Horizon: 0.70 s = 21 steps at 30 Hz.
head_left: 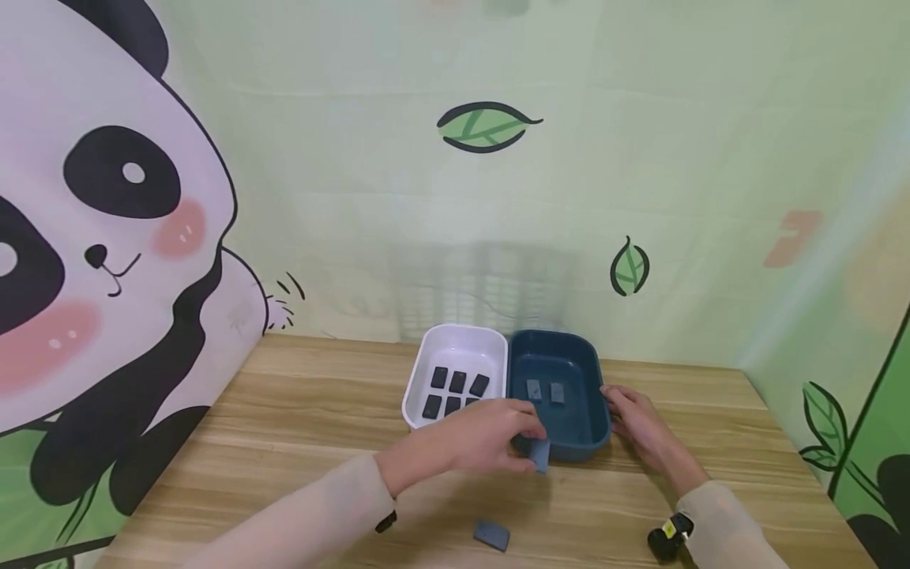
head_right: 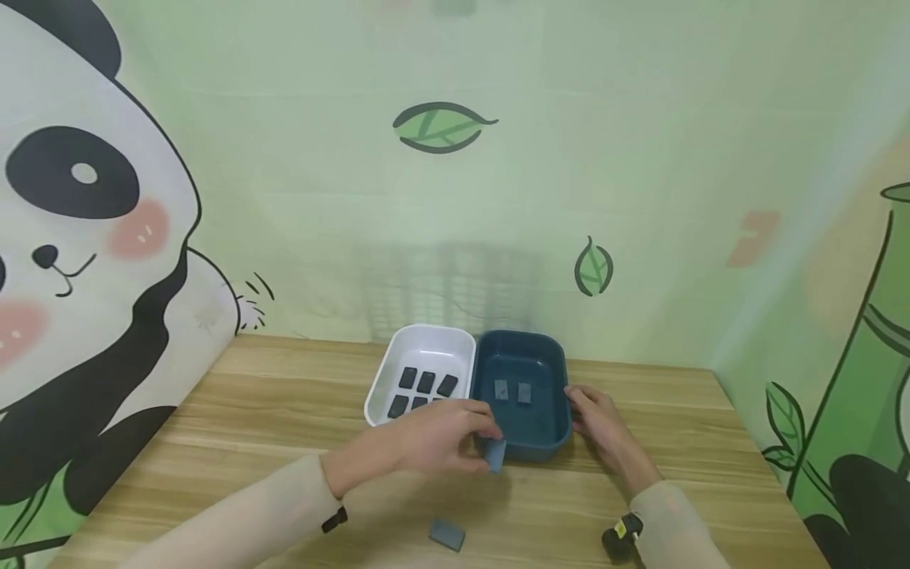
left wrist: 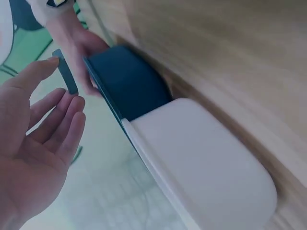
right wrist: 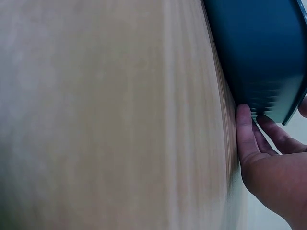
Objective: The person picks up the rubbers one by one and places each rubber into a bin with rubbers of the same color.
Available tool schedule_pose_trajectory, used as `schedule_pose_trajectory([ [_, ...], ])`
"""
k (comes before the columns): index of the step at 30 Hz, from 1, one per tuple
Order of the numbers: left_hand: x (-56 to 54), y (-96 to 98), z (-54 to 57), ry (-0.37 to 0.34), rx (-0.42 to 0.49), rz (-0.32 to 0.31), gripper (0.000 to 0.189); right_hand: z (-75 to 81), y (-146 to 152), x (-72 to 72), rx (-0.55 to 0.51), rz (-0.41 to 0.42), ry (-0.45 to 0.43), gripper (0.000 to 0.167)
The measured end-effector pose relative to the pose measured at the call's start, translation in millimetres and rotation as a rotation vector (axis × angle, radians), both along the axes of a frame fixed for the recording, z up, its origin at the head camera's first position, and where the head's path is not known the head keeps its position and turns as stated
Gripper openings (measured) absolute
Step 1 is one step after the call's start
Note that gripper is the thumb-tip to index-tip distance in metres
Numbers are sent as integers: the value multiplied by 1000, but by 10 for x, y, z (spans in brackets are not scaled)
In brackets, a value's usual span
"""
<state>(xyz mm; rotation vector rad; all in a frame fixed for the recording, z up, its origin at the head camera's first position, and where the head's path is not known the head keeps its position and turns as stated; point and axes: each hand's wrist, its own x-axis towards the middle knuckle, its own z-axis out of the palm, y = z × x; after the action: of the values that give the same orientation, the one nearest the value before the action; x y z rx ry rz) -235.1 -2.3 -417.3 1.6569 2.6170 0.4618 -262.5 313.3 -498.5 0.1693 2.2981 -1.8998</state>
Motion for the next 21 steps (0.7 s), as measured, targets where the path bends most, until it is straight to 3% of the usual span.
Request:
schedule_pose_trajectory([
  [5,-257,130,-9,-9,3,95,40,-6,11,-15,1,-5,-6,61],
  [9,-508,214,-98,-12,-32,185,41,-25,23,-30,1,-5,-6,62],
  [12,-671,273,-182,-6,-68,218,40,-34,24,-31,-4,-6,-4,61],
  [16,-790,355,-256,20,-126,208,40,-30,14,-18,-6,-14,-2,58],
  [21,-831,449,-310,66,-202,201,39,-7,12,-4,-11,-14,6,58],
])
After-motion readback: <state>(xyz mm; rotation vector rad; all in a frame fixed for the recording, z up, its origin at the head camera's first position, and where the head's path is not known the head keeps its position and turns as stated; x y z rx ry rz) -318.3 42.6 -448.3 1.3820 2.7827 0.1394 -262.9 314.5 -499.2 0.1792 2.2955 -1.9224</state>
